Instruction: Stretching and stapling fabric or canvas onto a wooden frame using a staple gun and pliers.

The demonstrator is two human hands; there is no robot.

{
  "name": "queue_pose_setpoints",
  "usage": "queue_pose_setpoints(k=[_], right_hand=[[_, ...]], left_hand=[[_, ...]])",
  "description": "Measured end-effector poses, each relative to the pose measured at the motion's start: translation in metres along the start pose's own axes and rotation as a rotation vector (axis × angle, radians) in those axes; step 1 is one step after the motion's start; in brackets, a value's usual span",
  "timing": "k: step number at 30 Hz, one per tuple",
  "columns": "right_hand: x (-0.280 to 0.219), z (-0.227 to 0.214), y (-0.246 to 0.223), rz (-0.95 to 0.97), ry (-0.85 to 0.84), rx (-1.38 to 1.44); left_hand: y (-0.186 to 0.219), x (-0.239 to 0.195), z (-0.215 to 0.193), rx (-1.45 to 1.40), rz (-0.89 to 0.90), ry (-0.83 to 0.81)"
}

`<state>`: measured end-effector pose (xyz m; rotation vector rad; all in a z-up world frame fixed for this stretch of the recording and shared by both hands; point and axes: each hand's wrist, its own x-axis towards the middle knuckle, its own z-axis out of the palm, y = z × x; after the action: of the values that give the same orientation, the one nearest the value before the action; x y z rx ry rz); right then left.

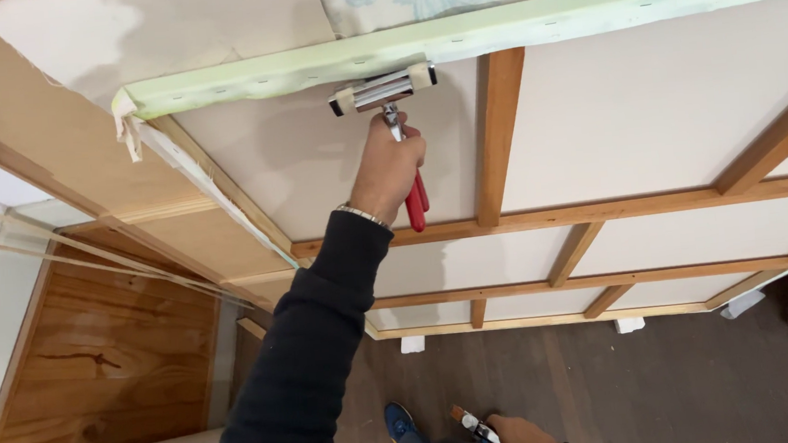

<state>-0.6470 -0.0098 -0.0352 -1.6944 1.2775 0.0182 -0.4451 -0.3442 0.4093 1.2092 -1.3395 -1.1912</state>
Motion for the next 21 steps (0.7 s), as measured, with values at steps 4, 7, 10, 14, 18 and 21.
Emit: queue_pose_setpoints(k=[4, 7, 10, 14, 18, 21], right_hand=[[0.000, -0.006, -0.006, 0.039, 0.004, -0.014], [0.000, -0.005, -0.003, 0.002, 0.003, -0.032], [0.000, -0.009, -0.004, 0.001, 0.005, -0.008], [-0.005, -0.015, -0.012, 0.038, -0.061, 0.010], [-0.011, -0.028, -0.034, 0.151, -0.082, -0.008], [-0.007, -0.019, -0.017, 0.039, -0.054, -0.014]], left_hand=[[-0.005, 0.005, -0.010, -0.061, -0.019, -0.007], [-0.002, 0.006, -0.017, -0.107, -0.062, -0.001], [0.005, 0.003, -0.021, -0.133, -0.091, -0.014], [0.017, -0.005, -0.019, -0.084, -0.113, -0.050], [0.022, -0.007, -0.020, -0.080, -0.138, -0.075], [0.033, -0.008, -0.022, -0.062, -0.152, -0.102]])
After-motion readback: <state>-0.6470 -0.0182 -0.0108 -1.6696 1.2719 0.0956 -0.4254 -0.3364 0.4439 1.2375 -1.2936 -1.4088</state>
